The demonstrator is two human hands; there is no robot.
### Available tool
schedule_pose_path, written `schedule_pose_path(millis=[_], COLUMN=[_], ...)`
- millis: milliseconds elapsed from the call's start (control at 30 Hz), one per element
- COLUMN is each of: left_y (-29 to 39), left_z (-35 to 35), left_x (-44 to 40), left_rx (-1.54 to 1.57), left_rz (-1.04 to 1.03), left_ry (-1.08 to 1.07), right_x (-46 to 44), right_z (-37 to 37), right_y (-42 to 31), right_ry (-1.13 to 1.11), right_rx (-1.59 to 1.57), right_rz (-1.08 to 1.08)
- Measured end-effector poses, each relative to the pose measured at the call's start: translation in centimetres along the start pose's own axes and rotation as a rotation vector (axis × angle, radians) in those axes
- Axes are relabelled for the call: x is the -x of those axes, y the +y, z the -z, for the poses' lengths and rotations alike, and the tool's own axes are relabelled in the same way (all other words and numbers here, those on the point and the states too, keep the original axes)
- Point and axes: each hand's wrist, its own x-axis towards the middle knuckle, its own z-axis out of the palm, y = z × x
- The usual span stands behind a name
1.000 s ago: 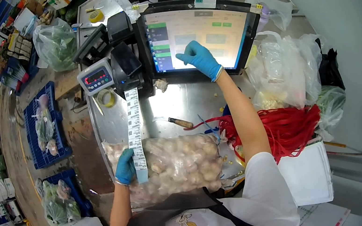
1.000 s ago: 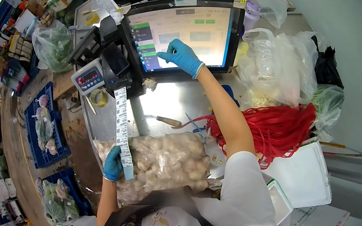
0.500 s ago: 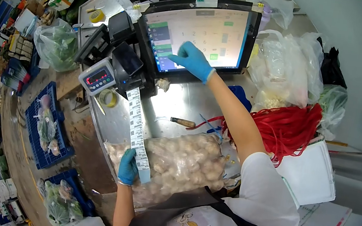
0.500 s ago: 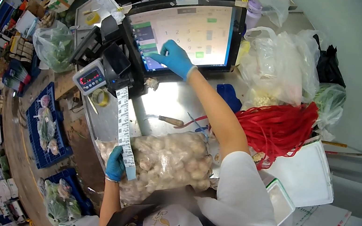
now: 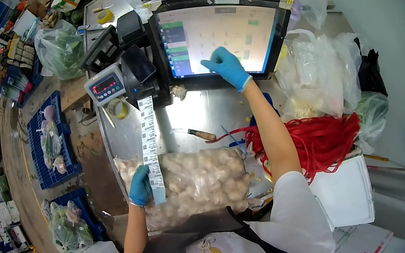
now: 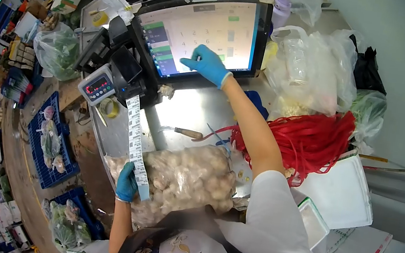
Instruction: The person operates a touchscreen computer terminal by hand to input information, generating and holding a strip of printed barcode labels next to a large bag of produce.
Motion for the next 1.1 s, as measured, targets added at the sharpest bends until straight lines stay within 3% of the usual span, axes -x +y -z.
schedule_pose_path(millis=[67, 500, 633, 1100], left_y=[0.0, 0.3, 0.4, 0.4], left_z=[0.3, -0.6, -0.6, -1.6], left_x=[-0.2, 0.1, -0.1, 0.5], left_rx=[-0.002, 0.046, 0.042, -0.044], left_rz=[0.003, -0.018, -0.02, -0.049], left_ry=[0.005, 0.014, 0.019, -0.067], right_x=[-0.8, 4.0, 2.7, 8.7], right_z=[-1.1, 0.2, 1.5, -0.8], right_y=[-0.5, 3.1, 4.4, 3.3], right_ry=[-0.041, 0.004, 0.009, -0.088], right_rx=[-0.006, -0.084, 0.088, -0.057], right_rz=[0.058, -0.213, -0.199, -0.188])
